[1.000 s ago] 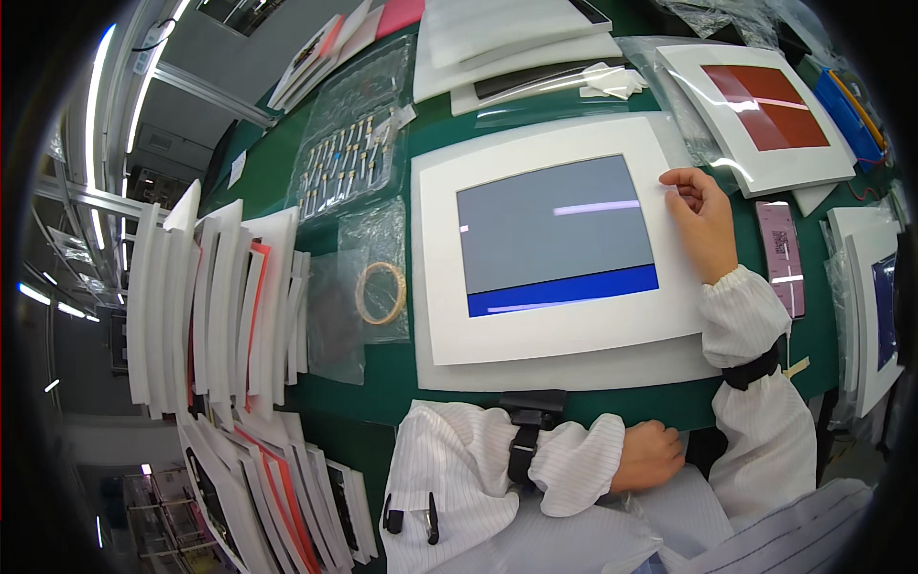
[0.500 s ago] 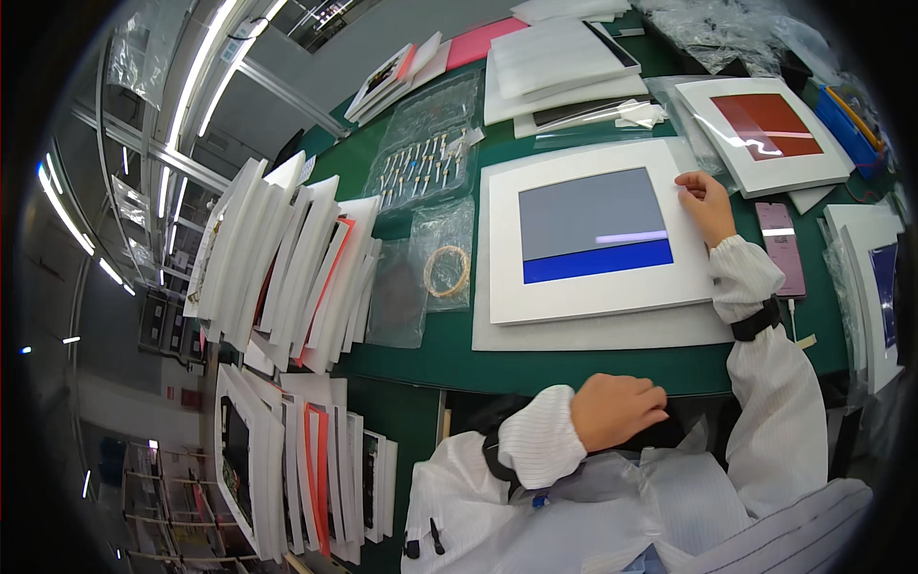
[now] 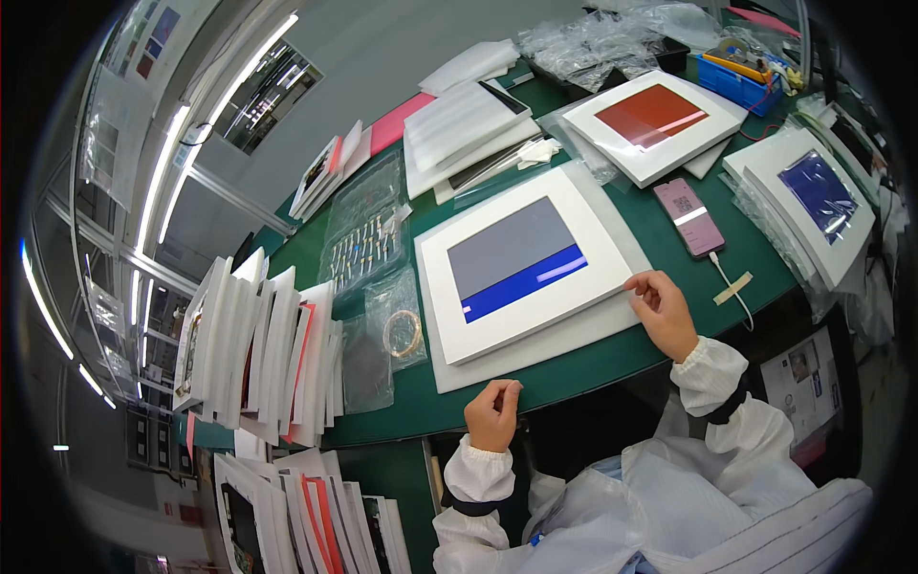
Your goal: The recorder is assembling an electronic device, involving handling screens, protective films, and internal components.
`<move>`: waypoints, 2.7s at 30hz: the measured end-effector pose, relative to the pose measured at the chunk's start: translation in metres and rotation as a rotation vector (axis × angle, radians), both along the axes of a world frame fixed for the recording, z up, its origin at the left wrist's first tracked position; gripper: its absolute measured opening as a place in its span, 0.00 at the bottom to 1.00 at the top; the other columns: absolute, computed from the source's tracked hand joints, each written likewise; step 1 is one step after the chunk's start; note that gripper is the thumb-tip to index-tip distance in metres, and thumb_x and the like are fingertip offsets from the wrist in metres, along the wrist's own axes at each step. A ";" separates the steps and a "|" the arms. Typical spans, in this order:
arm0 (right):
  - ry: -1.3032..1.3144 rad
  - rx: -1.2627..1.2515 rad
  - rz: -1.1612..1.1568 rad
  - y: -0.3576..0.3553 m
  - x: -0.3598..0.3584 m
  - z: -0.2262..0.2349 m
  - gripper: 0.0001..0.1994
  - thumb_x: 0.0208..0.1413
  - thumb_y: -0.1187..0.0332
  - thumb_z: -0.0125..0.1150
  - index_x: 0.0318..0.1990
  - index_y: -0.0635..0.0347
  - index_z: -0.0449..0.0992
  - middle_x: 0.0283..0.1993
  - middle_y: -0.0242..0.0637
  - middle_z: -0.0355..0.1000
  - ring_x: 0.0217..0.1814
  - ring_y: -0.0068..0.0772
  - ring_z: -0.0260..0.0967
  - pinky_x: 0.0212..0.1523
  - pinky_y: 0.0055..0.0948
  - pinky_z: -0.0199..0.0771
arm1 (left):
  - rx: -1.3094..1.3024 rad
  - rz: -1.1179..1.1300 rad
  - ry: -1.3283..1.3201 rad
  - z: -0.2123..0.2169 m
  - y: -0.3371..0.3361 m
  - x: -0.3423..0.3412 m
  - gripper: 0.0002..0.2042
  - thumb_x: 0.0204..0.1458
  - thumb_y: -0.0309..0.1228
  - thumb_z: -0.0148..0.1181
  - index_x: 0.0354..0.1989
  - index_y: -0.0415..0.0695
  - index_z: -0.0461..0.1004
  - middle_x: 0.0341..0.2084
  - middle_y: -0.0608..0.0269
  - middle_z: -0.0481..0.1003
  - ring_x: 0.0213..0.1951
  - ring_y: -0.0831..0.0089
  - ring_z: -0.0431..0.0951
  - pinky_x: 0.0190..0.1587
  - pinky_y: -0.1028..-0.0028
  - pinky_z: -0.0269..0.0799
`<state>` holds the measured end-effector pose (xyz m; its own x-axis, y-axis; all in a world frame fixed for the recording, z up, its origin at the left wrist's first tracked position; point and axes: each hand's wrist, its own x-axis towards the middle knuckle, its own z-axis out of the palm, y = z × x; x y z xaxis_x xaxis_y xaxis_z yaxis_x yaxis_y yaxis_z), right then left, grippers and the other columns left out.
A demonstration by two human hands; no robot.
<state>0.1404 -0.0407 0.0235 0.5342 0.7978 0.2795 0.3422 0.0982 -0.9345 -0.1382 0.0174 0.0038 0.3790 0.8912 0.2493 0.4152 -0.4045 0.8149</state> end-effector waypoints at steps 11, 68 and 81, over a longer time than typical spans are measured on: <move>-0.055 0.133 -0.122 0.000 -0.012 -0.014 0.06 0.45 0.80 0.52 0.32 0.62 0.72 0.29 0.33 0.64 0.27 0.23 0.60 0.31 0.18 0.62 | -0.001 0.098 -0.149 -0.008 -0.001 -0.002 0.07 0.51 0.28 0.56 0.27 0.37 0.74 0.12 0.73 0.64 0.16 0.88 0.59 0.19 0.84 0.53; 0.211 -0.261 0.527 0.079 0.013 0.108 0.09 0.55 0.70 0.51 0.39 0.66 0.70 0.32 0.40 0.72 0.26 0.29 0.75 0.23 0.20 0.76 | -0.885 -0.381 -0.794 0.075 0.092 -0.017 0.35 0.53 0.58 0.33 0.54 0.37 0.61 0.34 0.50 0.74 0.33 0.59 0.77 0.34 0.70 0.73; 0.133 -0.283 0.533 0.072 0.019 0.081 0.09 0.53 0.70 0.54 0.40 0.65 0.70 0.33 0.41 0.74 0.32 0.29 0.75 0.33 0.21 0.74 | -0.227 -0.077 -0.298 0.066 0.081 -0.021 0.09 0.51 0.28 0.57 0.36 0.34 0.72 0.27 0.59 0.73 0.29 0.71 0.77 0.31 0.78 0.73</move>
<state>0.1594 0.0312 0.1047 0.0571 0.9981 -0.0232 0.1931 -0.0339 -0.9806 -0.1592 0.0983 0.0697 0.3873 0.9083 0.1582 0.1222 -0.2206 0.9677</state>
